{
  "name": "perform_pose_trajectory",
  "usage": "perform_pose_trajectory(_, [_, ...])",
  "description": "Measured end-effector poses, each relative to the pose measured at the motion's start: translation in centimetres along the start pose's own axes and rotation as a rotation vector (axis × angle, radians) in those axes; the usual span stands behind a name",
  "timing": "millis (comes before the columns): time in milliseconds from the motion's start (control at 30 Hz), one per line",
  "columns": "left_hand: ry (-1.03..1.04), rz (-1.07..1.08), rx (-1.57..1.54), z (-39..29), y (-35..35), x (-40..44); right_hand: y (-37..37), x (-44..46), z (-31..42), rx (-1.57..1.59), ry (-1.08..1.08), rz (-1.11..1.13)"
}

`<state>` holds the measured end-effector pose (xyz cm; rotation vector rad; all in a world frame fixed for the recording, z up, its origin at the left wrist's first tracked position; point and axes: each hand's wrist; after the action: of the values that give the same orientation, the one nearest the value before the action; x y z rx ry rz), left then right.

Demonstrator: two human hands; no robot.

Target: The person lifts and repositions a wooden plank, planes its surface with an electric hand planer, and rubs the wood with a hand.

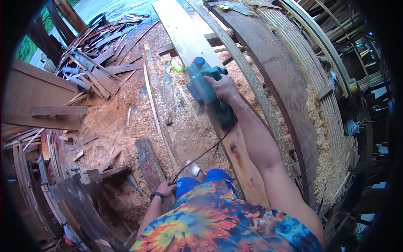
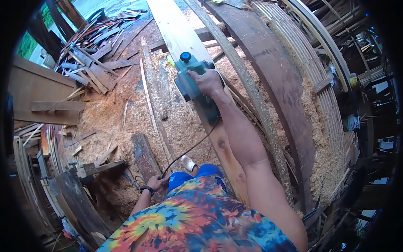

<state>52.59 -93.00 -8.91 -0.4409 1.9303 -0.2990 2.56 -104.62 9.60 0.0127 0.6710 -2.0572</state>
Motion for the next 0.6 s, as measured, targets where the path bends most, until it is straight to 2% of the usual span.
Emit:
perform_pose_trajectory(133, [-0.035, -0.015, 0.033, -0.1, -3.6, 2.7, 1.4, 6.1, 2.4, -0.008, -0.01, 0.007])
perform_pose_trajectory(233, [-0.014, -0.036, -0.108, -0.2, -5.9, 4.8, 2.5, 10.7, 4.3, -0.003, -0.039, 0.008])
perform_pose_trajectory(300, [-0.023, -0.044, -0.094, -0.5, -7.8, 6.7, 3.3, 13.8, 5.5, -0.012, -0.047, -0.004])
perform_pose_trajectory(467, [-0.038, -0.028, -0.051, -4.1, -13.7, 9.9, 4.9, 20.4, 8.4, -0.006, -0.099, 0.016])
perform_pose_trajectory(600, [-0.103, -0.044, 0.006, -6.6, -18.9, 12.1, 5.7, 25.2, 10.7, -0.071, -0.046, 0.017])
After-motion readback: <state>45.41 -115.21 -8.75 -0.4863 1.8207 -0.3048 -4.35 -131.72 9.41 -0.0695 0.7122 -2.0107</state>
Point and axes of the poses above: each hand's wrist, its own x-axis towards the middle knuckle, its own y-axis out of the palm, z = x × y, and after that the axes turned 4 degrees about x, right-handed
